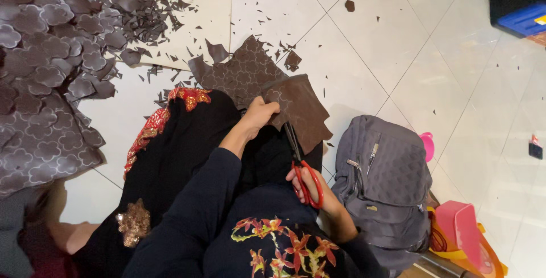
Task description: The person sits on the floor and uses red-handled scissors to cut a brown patterned fabric into small flower-shaped pieces. The cut pieces are placed in a growing pile to the left, while scraps accumulate on the floor.
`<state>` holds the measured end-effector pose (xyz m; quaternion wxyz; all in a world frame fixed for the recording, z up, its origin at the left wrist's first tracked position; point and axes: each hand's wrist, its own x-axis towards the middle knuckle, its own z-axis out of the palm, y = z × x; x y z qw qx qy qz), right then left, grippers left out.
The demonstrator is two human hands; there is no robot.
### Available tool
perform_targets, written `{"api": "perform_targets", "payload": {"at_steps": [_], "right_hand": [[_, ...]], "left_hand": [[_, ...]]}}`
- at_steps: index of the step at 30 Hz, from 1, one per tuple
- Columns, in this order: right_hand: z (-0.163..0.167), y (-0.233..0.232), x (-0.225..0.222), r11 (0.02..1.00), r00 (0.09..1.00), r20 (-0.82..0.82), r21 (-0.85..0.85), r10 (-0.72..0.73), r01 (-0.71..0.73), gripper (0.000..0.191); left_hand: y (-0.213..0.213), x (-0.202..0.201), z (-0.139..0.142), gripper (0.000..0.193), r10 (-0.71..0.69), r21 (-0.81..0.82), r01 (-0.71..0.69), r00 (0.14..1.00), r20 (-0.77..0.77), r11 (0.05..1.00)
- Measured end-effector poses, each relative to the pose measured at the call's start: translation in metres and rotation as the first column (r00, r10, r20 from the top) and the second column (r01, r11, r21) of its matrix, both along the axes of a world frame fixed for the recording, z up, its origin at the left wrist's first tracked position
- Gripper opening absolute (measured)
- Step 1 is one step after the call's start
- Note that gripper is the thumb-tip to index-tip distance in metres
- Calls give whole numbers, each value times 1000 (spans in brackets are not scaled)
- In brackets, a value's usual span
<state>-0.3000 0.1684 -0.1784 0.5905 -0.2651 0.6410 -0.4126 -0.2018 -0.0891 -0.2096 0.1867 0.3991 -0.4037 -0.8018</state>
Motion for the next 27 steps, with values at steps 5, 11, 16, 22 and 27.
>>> {"api": "perform_targets", "payload": {"at_steps": [5, 11, 16, 22, 27], "right_hand": [[-28, 1, -3, 997, 999, 9, -70, -36, 36, 59], [-42, 6, -2, 988, 997, 4, -132, -76, 75, 62], [-43, 3, -2, 990, 996, 18, -100, -93, 94, 64], [-45, 5, 1, 987, 993, 15, -114, -115, 116, 67], [-45, 2, -1, 990, 993, -4, -76, -116, 116, 63]], "left_hand": [[2, -1, -2, 24, 16, -9, -17, 997, -75, 1000], [3, 2, 1, 15, -16, -68, 3, 982, -188, 998], [3, 4, 6, 13, -48, -3, 48, 964, -263, 999], [5, 6, 6, 16, -65, -87, 43, 960, -272, 995], [5, 6, 3, 18, -65, -141, 27, 960, -272, 990]]}}
